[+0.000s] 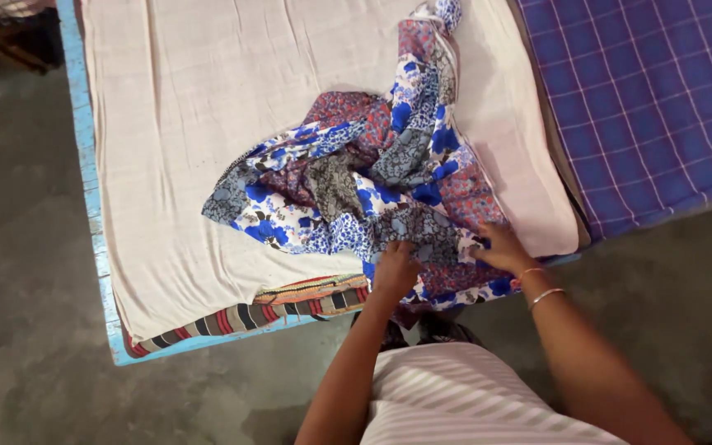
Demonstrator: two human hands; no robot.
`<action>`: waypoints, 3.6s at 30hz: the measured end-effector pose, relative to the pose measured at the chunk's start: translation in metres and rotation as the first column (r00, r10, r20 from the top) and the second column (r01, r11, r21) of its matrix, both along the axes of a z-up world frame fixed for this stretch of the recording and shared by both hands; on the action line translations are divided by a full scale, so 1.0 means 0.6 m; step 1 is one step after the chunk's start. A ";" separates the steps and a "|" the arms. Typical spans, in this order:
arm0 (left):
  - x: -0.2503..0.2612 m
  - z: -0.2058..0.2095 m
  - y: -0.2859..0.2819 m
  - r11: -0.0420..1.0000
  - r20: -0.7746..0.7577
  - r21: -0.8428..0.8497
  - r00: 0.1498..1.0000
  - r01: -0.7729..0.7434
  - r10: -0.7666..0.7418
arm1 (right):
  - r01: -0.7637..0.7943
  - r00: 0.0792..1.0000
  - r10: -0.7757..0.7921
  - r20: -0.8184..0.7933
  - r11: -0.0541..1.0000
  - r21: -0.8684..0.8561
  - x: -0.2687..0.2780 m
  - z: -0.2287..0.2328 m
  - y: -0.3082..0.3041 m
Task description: The person repeatedly lifts, shakes, and folds a large patterned quilt on a bed. The hands turn the quilt over multiple times and smooth it out, but the final folded state is not shown.
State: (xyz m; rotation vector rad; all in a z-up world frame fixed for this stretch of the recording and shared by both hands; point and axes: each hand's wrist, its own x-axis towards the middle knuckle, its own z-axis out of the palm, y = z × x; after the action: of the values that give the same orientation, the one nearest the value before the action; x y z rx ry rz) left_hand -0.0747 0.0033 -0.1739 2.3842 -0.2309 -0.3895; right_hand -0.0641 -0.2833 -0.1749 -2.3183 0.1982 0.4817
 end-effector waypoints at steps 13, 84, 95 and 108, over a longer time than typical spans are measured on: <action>0.090 0.166 0.066 0.936 0.317 0.285 0.901 0.207 -0.296 | -0.332 0.919 0.357 -0.166 0.930 0.157 0.045 0.140 0.238; 0.131 0.166 -0.383 0.804 -0.002 -0.383 0.871 -0.454 0.491 | 0.256 0.719 -0.413 0.558 0.905 0.340 0.204 0.353 -0.303; 0.150 0.126 -0.423 0.891 0.216 -0.255 0.877 -0.375 0.430 | -0.072 0.903 -0.080 0.421 0.940 0.335 0.128 0.328 -0.278; 0.139 0.084 -0.354 0.650 -0.112 -0.480 0.776 -0.589 0.620 | -0.476 0.877 0.480 0.029 0.856 0.202 0.120 0.321 -0.200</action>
State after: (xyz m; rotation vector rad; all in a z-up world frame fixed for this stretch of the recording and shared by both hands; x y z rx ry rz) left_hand 0.0087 -0.2089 -0.1233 1.8128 0.4097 0.0724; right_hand 0.0079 -0.4034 0.0177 -2.1480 -0.4165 0.7364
